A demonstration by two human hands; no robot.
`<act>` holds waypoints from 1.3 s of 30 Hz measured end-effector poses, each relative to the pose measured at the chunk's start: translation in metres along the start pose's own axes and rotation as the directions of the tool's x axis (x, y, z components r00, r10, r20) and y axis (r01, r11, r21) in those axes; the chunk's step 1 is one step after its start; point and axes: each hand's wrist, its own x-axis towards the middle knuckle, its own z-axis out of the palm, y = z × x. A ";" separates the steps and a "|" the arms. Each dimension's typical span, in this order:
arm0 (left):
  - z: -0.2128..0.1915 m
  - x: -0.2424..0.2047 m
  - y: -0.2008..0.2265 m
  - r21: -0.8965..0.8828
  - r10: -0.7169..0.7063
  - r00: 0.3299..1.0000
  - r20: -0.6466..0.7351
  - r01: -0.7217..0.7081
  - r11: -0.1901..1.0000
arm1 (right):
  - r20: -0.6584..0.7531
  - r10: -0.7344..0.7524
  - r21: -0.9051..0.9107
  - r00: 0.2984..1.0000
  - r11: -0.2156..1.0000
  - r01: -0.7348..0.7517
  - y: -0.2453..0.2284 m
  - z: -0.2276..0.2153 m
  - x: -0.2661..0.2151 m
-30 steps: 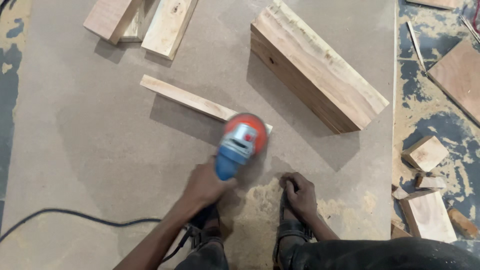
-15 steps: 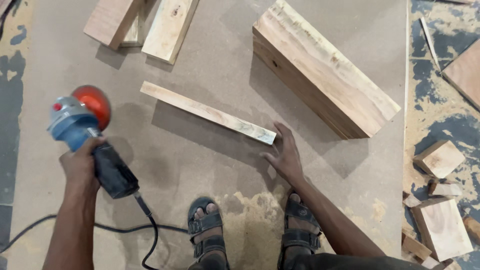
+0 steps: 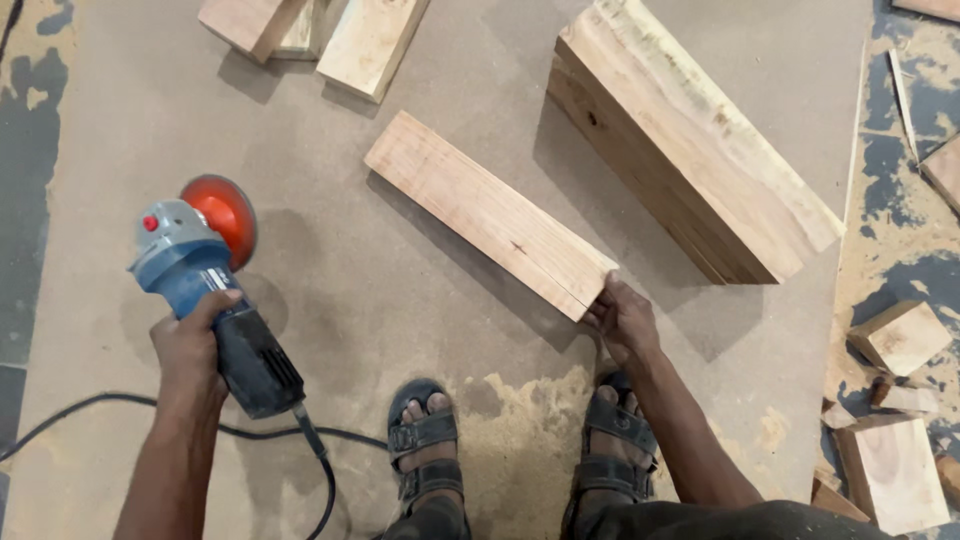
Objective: The person uses an angle grinder with a sanding disc to smooth the surfaces and edges of several small wooden planks. They hold each plank with one hand and move the grinder along the wood, flipping pieces to sand multiple sides.
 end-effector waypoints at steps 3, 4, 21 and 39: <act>0.000 -0.004 0.000 0.010 0.008 0.999 0.034 -0.009 1.000 | 0.007 -0.041 0.145 0.999 0.989 0.040 0.016 -0.021 0.004; 0.001 -0.005 -0.002 0.019 -0.006 0.999 0.039 0.005 1.000 | 0.007 -0.060 0.204 0.998 0.977 0.058 0.019 -0.028 0.004; 0.058 0.001 -0.010 0.613 0.000 0.958 0.285 -0.183 0.769 | 0.015 0.005 0.125 1.000 0.992 -0.007 0.003 -0.030 -0.005; 0.194 0.003 -0.031 0.714 -0.162 0.727 0.667 -0.562 0.418 | -0.110 0.059 0.050 0.992 0.997 -0.054 0.001 -0.026 -0.009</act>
